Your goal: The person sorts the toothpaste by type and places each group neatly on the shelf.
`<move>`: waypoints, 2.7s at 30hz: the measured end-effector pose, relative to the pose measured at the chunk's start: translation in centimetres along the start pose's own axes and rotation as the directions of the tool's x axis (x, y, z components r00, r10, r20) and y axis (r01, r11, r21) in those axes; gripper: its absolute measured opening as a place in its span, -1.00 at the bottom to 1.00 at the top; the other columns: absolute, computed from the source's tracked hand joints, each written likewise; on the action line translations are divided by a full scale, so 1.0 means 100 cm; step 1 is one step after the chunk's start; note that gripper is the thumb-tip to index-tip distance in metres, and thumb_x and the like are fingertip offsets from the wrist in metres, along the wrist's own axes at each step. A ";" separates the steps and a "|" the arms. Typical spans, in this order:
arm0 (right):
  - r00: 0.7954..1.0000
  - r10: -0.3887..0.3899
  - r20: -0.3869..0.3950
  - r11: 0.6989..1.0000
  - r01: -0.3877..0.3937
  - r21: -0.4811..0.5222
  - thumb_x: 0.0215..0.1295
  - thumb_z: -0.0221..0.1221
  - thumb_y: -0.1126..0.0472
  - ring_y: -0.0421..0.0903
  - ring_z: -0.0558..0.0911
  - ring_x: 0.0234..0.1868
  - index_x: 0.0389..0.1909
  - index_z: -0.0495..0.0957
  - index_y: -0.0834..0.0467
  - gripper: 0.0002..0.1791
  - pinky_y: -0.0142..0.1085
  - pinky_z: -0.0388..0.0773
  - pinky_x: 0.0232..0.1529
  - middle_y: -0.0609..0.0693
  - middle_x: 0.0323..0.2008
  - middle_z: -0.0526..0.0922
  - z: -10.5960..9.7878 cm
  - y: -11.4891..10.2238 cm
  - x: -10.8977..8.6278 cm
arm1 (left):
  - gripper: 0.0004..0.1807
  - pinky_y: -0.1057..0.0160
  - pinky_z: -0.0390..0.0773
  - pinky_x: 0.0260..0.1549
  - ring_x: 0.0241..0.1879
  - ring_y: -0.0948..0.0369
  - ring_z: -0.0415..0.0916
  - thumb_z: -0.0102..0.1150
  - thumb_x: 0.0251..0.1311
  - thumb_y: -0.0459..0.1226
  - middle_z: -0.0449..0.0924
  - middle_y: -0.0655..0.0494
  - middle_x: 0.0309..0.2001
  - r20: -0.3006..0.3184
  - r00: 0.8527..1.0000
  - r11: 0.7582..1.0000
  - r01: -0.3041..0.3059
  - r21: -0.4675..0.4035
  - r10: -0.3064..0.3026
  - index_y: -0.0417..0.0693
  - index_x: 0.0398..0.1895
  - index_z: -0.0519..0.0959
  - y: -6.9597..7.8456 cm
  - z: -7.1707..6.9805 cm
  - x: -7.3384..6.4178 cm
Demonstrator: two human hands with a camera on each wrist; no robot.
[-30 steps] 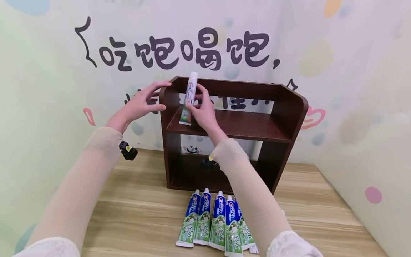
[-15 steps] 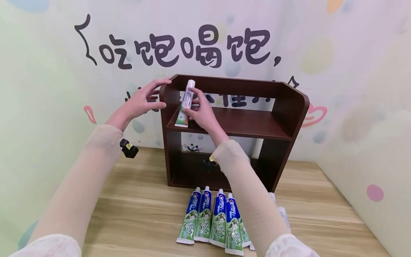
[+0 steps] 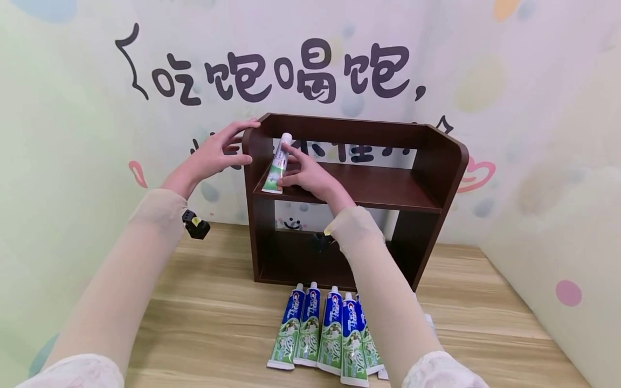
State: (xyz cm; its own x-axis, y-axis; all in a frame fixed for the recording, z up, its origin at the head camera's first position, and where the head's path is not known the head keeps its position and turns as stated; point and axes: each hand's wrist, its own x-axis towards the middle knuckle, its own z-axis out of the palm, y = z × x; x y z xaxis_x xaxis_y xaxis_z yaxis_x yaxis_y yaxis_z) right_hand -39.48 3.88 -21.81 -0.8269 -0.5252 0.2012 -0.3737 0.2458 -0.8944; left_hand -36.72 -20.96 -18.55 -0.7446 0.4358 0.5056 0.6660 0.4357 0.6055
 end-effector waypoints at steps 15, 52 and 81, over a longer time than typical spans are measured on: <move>1.000 -0.008 0.009 0.993 0.008 -0.116 0.23 0.31 0.22 0.01 0.55 0.20 0.50 0.17 -0.04 -0.16 -0.17 0.50 0.29 0.09 0.29 0.43 0.005 -0.001 0.001 | -0.27 -0.19 0.18 0.42 0.48 -0.13 0.17 0.21 0.23 -0.34 0.04 0.18 0.58 -0.002 1.000 1.000 0.006 -0.011 -0.006 0.11 0.47 0.23 0.000 -0.001 -0.002; 0.998 -0.015 0.053 0.952 0.031 -0.303 0.29 0.28 0.06 -0.08 0.56 0.05 0.32 0.48 0.01 -0.43 -0.15 0.45 0.26 0.00 0.14 0.63 0.001 -0.003 -0.001 | -0.27 -0.17 0.15 0.45 0.50 -0.11 0.13 0.20 0.25 -0.34 0.04 0.19 0.58 0.012 1.000 1.000 -0.002 -0.004 0.002 0.11 0.48 0.21 0.003 -0.002 0.001; 0.999 0.010 0.047 0.955 0.005 -0.296 0.29 0.28 0.07 -0.08 0.57 0.03 0.32 0.49 0.00 -0.44 -0.16 0.46 0.25 0.01 0.14 0.63 0.004 -0.001 0.000 | -0.36 -0.20 0.23 0.39 0.44 -0.11 0.23 0.16 0.24 -0.38 0.22 0.08 0.47 -0.049 0.999 0.998 0.006 -0.058 -0.009 -0.04 0.41 0.27 0.003 0.006 0.005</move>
State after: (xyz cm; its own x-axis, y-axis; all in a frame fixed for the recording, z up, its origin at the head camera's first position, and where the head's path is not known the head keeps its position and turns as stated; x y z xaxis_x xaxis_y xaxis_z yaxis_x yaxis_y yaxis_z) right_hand -39.24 3.56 -21.86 -0.8098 -0.5605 0.1737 -0.4853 0.4733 -0.7351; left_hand -36.88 -20.16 -18.47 -0.7520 0.3929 0.5292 0.6576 0.3920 0.6433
